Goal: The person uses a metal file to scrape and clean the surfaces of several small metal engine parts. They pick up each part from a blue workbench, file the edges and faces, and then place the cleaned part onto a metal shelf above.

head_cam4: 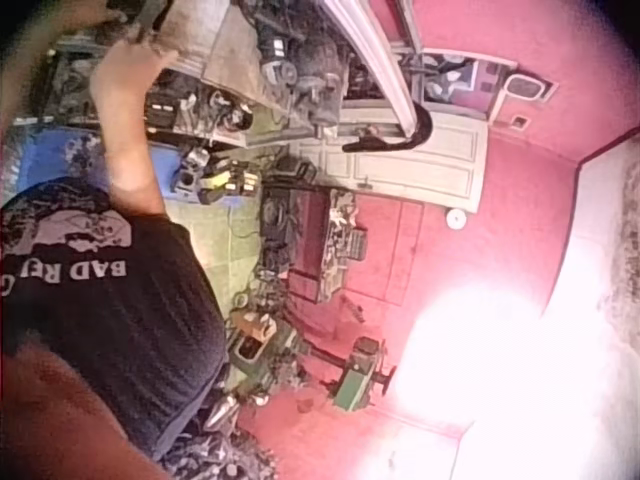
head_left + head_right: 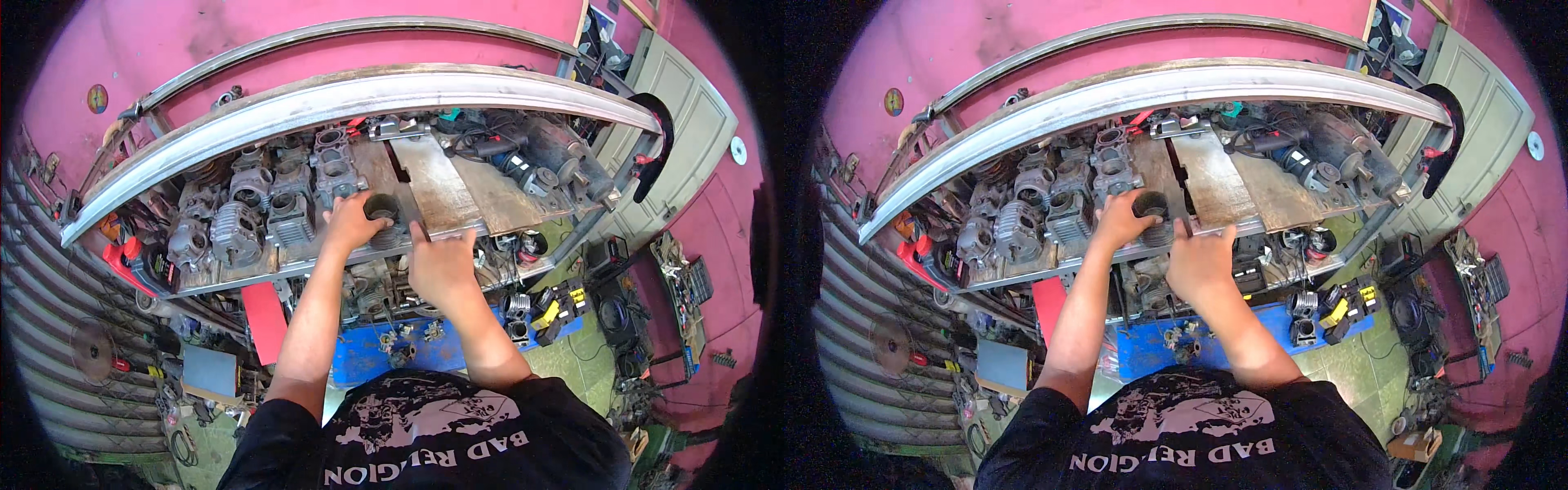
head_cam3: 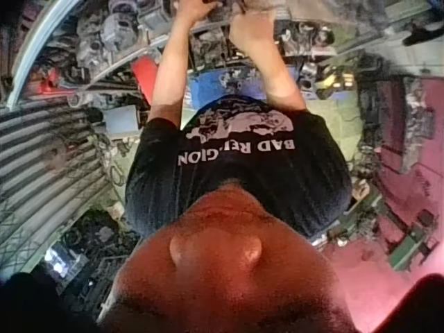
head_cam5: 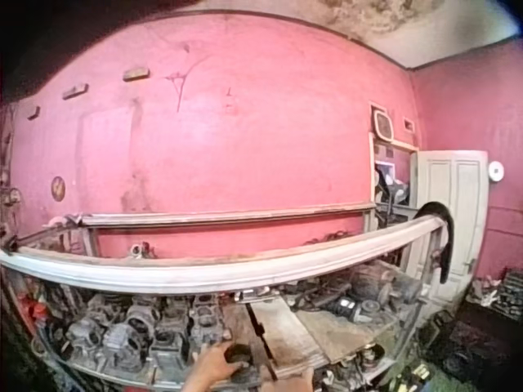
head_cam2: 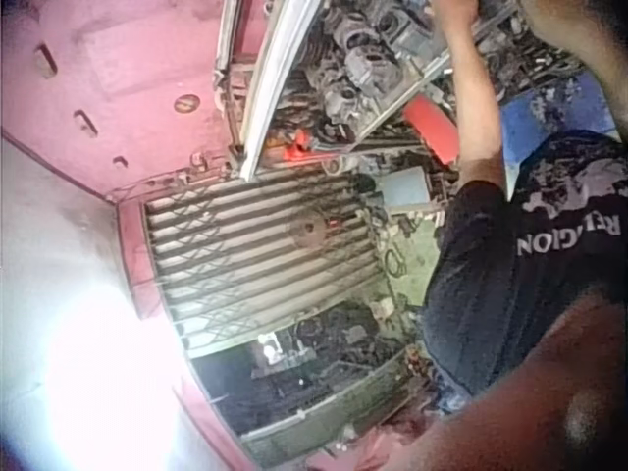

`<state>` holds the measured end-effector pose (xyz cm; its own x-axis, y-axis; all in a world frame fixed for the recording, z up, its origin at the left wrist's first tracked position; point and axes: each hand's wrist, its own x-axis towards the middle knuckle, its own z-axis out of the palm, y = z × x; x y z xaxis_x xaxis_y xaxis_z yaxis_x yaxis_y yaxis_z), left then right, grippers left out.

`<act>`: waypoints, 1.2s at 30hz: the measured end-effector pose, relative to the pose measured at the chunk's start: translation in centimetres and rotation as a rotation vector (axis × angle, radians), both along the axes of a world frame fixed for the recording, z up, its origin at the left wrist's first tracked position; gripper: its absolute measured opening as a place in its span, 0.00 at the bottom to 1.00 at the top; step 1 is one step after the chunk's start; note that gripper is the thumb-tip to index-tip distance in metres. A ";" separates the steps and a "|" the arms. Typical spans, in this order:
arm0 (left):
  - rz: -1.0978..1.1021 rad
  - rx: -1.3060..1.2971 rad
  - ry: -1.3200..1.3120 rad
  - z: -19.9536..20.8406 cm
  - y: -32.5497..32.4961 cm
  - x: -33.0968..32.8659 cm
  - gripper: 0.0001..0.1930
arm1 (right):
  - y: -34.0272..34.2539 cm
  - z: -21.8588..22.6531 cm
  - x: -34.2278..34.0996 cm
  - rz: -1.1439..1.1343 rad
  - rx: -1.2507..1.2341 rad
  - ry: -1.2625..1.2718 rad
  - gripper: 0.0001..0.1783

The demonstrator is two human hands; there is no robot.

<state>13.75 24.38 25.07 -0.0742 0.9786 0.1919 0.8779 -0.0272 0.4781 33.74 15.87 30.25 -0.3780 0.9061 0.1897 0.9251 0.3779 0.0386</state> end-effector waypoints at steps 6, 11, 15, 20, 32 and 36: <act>-0.028 -0.013 -0.011 0.2 0.6 0.3 0.39 | 4.1 -2.5 0.3 0.011 -0.044 0.147 0.32; -0.064 -0.044 -0.074 0.1 0.9 -0.7 0.39 | 0.4 -2.6 1.7 0.044 0.088 0.063 0.32; -0.149 -0.069 -0.132 -0.8 2.3 -1.0 0.37 | 5.2 -3.4 1.4 0.023 0.029 0.224 0.31; -0.144 -0.065 -0.029 -0.6 2.3 -1.4 0.38 | 2.0 -0.8 3.9 0.112 -0.094 0.083 0.31; -0.438 -0.146 0.036 0.0 6.1 -3.5 0.42 | 3.2 -1.6 5.6 0.171 -0.063 0.132 0.30; -0.227 -0.173 0.039 0.0 5.4 -1.3 0.41 | 4.5 -2.0 5.4 0.092 -0.100 0.172 0.30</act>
<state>12.41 29.83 25.05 0.1547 0.9878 0.0191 0.8765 -0.1462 0.4586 39.18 20.39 28.26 -0.4301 0.8867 0.1697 0.8761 0.4553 -0.1584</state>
